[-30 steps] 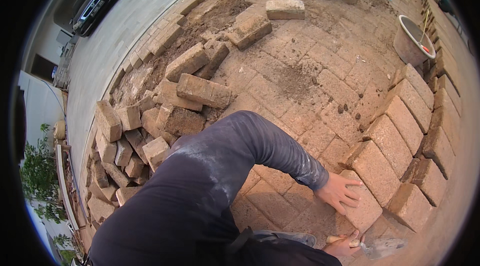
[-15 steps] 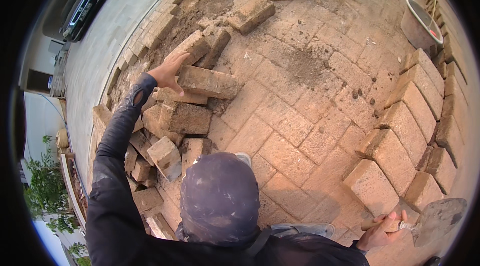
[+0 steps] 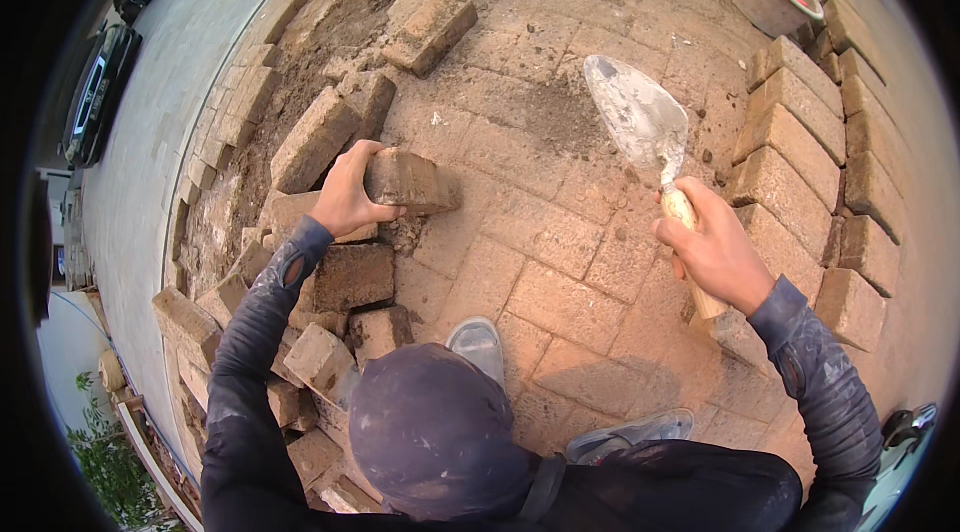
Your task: The person uses a trowel to apply mortar to the sides of rectangular pavers and places them into a curved pattern on the ground. The person repeatedly picks up pavers, applies mortar, and sets them in place while working alongside another person.
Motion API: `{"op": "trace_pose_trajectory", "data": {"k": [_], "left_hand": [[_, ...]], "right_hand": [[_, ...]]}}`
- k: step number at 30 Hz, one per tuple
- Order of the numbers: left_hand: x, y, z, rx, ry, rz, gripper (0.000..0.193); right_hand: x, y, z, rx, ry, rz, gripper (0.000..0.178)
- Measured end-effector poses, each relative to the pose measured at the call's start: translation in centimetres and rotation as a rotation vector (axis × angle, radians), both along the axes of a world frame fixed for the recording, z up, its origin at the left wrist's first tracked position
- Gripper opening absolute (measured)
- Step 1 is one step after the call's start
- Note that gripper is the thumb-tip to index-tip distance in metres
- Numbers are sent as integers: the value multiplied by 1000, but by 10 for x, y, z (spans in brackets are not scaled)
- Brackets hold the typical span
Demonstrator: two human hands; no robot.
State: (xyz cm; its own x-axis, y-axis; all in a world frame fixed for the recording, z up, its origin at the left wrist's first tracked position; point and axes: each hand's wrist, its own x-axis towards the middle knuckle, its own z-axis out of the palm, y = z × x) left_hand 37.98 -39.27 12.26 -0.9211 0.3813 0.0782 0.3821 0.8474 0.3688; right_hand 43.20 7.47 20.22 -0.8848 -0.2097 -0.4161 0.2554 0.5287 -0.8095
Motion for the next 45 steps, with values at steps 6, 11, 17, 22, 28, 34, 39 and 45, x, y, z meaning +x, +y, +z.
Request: {"op": "trace_pose_trajectory", "data": {"k": [6,11,17,22,28,34,39,45], "left_hand": [[-35,67,22,-93,-10,-95,86],[-41,90,7,78,-105,4,89],[-46,132,-13,59,46,-61,86],[-48,118,-22,130,34,4,88],[-50,132,-18,50,69,13,87],[-41,130,-23,65,91,25,90],[-39,134,-21,77,136,10,89],[-35,141,-20,48,101,39,88]], "right_hand": [[-49,-77,-42,-86,-211,-60,42],[-36,-102,-92,-96,231,-243,41],[26,-125,-109,-87,185,-343,39],[51,-136,-110,-198,303,-379,39],[12,-125,-142,-25,65,-235,35],[13,-128,-138,-59,126,-217,34],[-5,-106,-152,88,123,-92,34],[-14,-123,-186,-3,128,-213,39]]}}
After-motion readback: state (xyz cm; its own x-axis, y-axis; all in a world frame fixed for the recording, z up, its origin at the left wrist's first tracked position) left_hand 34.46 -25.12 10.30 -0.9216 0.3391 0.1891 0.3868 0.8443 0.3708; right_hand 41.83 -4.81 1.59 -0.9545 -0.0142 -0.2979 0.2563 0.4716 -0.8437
